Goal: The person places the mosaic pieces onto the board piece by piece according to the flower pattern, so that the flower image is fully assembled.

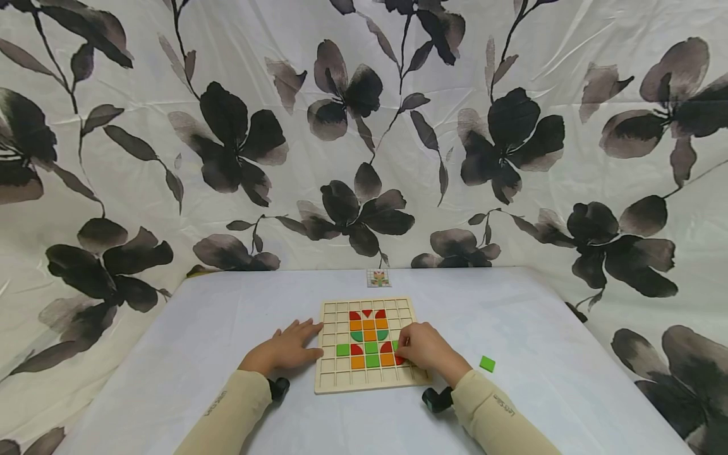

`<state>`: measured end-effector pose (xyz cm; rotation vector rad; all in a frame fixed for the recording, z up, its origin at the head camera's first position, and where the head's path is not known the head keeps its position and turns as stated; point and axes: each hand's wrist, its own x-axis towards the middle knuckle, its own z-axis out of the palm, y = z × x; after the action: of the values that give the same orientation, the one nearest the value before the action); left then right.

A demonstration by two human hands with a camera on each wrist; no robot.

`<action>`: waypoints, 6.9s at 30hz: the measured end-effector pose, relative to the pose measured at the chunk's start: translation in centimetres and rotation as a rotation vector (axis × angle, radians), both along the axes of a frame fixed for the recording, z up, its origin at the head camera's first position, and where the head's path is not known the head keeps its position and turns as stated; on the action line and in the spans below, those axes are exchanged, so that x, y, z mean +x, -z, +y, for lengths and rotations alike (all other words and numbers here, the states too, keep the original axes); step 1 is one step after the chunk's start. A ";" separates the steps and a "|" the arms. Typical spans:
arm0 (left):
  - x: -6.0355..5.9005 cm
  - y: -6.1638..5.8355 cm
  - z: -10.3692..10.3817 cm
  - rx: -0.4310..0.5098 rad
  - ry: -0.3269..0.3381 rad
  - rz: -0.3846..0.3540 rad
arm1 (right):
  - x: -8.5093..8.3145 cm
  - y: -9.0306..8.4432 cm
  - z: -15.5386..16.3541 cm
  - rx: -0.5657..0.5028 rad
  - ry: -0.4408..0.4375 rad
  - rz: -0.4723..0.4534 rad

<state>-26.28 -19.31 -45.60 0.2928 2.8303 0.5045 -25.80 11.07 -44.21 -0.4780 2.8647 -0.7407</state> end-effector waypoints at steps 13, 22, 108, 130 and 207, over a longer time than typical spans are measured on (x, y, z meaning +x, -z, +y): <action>0.2 0.0 0.2 0.010 0.000 -0.012 | -0.3 -1.5 3.8 0.033 0.023 0.017; 0.3 -0.5 0.2 0.003 -0.004 -0.014 | 0.1 -2.9 7.9 0.153 0.017 -0.049; -0.3 0.2 -0.3 0.006 0.016 0.007 | 2.9 0.0 -9.5 0.315 -0.358 0.492; -0.3 0.3 -0.5 -0.001 0.012 -0.006 | 2.3 -0.1 -9.7 0.204 -0.255 0.310; 0.0 0.0 -0.1 0.002 0.008 0.005 | 1.9 -1.3 17.1 0.138 -0.176 -0.057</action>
<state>-26.31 -19.37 -45.64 0.3057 2.8328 0.5057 -23.92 28.14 -42.86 -0.6666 2.7525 -0.5146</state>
